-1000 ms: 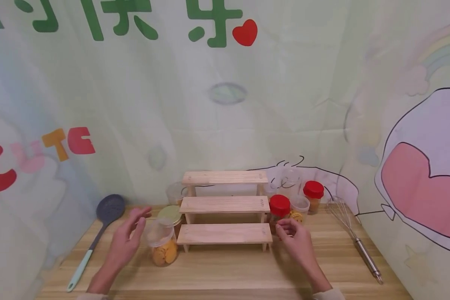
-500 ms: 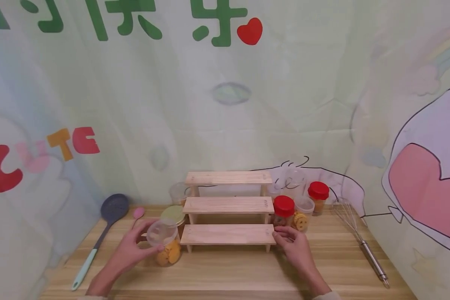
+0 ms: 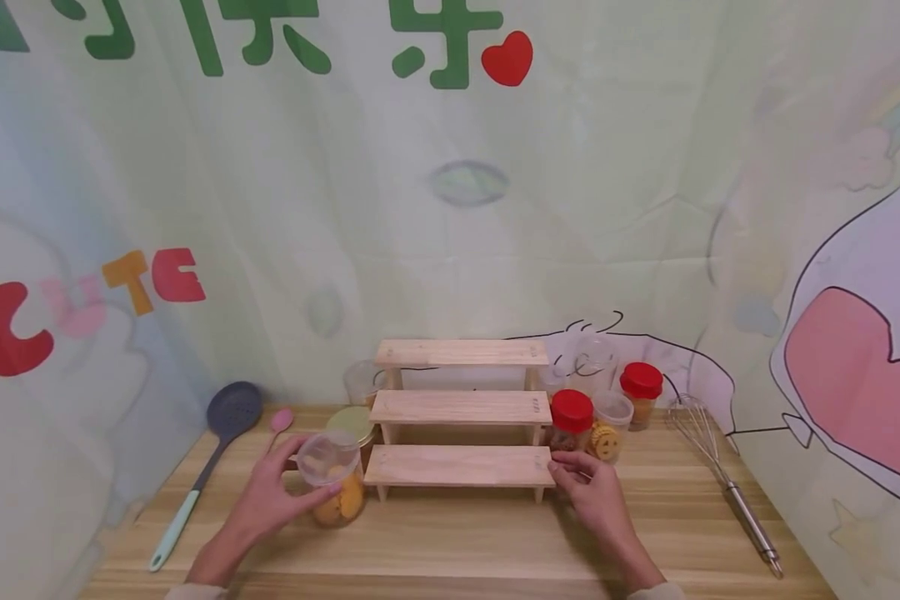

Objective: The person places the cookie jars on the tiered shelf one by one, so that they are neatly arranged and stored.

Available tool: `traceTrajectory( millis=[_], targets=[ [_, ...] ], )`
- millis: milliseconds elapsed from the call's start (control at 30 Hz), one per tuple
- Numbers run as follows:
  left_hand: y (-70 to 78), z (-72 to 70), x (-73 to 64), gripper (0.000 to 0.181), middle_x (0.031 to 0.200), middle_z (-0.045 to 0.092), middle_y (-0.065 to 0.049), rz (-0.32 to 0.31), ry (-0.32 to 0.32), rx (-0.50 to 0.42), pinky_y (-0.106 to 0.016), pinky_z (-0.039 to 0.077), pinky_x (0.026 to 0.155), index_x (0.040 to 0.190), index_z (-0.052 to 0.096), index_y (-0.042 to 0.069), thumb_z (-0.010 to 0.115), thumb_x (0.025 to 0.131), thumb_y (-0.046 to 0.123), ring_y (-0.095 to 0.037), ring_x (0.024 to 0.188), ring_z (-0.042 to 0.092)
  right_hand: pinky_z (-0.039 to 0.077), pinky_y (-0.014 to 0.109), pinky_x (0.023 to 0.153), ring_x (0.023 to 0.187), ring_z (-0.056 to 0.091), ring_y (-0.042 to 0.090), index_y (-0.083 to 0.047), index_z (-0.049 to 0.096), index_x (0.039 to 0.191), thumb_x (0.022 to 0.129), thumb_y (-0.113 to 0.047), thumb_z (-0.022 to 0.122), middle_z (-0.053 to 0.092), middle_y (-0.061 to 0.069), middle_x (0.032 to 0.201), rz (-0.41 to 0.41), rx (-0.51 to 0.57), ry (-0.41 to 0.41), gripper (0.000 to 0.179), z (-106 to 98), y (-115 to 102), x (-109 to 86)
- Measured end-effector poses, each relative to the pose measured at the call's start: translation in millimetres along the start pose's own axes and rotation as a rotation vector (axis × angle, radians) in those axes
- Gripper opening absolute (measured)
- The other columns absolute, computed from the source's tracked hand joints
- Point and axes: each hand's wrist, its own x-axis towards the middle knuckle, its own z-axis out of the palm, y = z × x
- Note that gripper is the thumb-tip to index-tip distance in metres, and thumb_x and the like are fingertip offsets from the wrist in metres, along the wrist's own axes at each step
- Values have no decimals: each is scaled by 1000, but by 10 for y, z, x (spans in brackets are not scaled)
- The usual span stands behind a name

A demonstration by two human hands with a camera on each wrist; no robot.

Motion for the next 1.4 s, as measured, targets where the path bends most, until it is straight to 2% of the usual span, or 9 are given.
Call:
traceTrajectory(
  millis=[133, 200, 400, 633, 833, 967, 1100, 1267, 1400],
  targets=[
    [123, -96, 30, 73, 116, 74, 6, 14, 34, -28, -47, 55, 101, 135, 68, 18, 102, 73, 40, -14, 102, 70, 57, 19, 78, 96, 67, 8, -2, 79, 125, 102, -20, 78, 78, 13, 115, -2, -37, -6, 29, 22, 14, -33],
    [211, -145, 72, 74, 118, 74, 5, 25, 45, -47, -39, 60, 87, 136, 68, 18, 102, 74, 38, -15, 107, 68, 57, 18, 78, 97, 68, 8, -2, 79, 125, 102, -20, 78, 78, 13, 117, -4, -48, -11, 29, 32, 22, -47],
    [552, -136, 279, 75, 121, 71, 8, 11, 73, -33, -39, 54, 88, 138, 65, 25, 99, 76, 49, -13, 110, 59, 57, 17, 78, 97, 67, 7, 0, 78, 125, 103, -18, 76, 77, 14, 119, 9, -52, -7, 29, 32, 33, -84],
    [946, 137, 659, 74, 127, 73, 3, 106, 125, -180, -37, 59, 83, 141, 65, 17, 98, 79, 40, -14, 109, 67, 58, 19, 78, 100, 68, 11, 1, 77, 126, 103, -17, 76, 77, 17, 122, 33, -49, -23, 29, -1, 39, -86],
    [1229, 368, 1035, 75, 135, 70, 0, 127, 118, -231, -44, 62, 87, 146, 62, 14, 93, 86, 44, -17, 113, 68, 59, 21, 79, 102, 70, 13, 0, 76, 129, 104, -21, 76, 75, 18, 128, 31, -46, -47, 33, -28, 22, -12],
    [1386, 479, 1254, 75, 138, 70, -4, 102, 108, -263, -49, 62, 93, 147, 60, 12, 90, 88, 48, -21, 120, 67, 58, 21, 80, 100, 70, 12, -2, 76, 130, 103, -25, 77, 76, 18, 128, 11, -52, -58, 35, -40, 27, 45],
    [1501, 595, 1435, 77, 140, 68, -3, 49, 104, -297, -45, 61, 96, 150, 59, 15, 88, 89, 52, -19, 124, 64, 58, 20, 80, 96, 71, 9, -2, 77, 129, 102, -22, 79, 78, 18, 126, -11, -36, -51, 34, -41, 31, 59],
    [1622, 742, 1646, 76, 140, 66, 1, 33, 82, -356, -41, 59, 100, 152, 57, 18, 85, 91, 54, -18, 125, 63, 59, 20, 80, 91, 70, 3, 1, 77, 127, 101, -18, 79, 79, 19, 122, -48, -6, -36, 32, -36, 18, 31],
    [1686, 906, 1794, 77, 138, 67, -6, 13, 75, -415, -45, 58, 103, 152, 56, 15, 85, 92, 54, -21, 125, 62, 58, 19, 80, 93, 69, 3, 1, 77, 127, 102, -18, 78, 78, 19, 123, -42, -21, -41, 32, -39, 7, 26]
  ],
)
